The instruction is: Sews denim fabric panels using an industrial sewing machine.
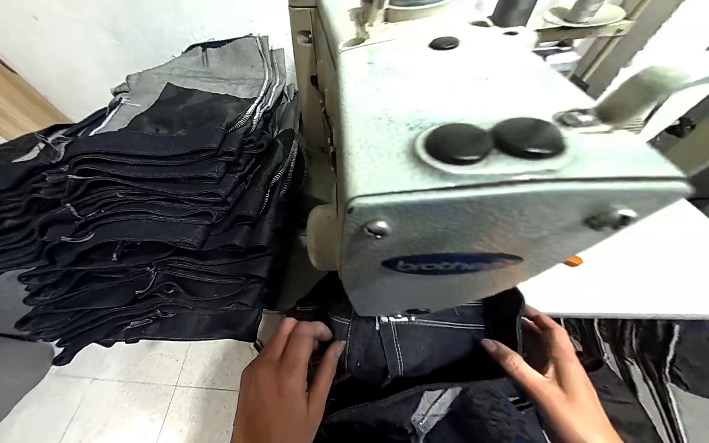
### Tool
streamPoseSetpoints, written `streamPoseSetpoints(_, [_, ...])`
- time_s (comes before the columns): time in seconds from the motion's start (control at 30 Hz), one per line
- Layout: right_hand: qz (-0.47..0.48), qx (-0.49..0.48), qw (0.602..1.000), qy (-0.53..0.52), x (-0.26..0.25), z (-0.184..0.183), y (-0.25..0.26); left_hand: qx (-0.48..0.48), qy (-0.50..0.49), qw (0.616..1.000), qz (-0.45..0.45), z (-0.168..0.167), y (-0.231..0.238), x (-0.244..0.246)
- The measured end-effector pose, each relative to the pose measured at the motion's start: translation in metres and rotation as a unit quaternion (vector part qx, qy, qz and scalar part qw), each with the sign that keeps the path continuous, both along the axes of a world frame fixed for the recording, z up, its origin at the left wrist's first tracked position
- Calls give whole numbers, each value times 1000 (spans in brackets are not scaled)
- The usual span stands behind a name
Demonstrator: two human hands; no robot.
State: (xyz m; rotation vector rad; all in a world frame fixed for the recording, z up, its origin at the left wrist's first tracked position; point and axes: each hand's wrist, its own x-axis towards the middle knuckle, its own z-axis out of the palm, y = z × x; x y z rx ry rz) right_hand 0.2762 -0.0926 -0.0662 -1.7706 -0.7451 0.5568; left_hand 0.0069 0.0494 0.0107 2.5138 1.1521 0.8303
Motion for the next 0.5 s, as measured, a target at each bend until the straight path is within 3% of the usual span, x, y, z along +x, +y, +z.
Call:
streamPoseSetpoints(0.17, [-71, 58, 976, 200, -17, -27, 0, 85, 76, 993, -14, 6, -10, 9])
streamPoseSetpoints(0.3, [-154, 122, 905, 378, -27, -35, 30, 149, 140, 979, 7, -12, -4, 36])
streamPoseSetpoints(0.37, [-191, 129, 868, 439, -25, -37, 48, 51, 234, 971, 23, -2, -6, 52])
streamPoseSetpoints(0.43, [-209, 123, 856, 456, -15, -39, 58, -187, 355, 916, 5, 21, 3, 70])
streamPoseSetpoints(0.47, [-212, 115, 866, 439, -6, -38, 62, -265, 354, 897, -14, 21, 11, 72])
streamPoseSetpoints(0.5, [-205, 107, 885, 403, 7, -34, 64, -302, 309, 902, -28, 14, 15, 69])
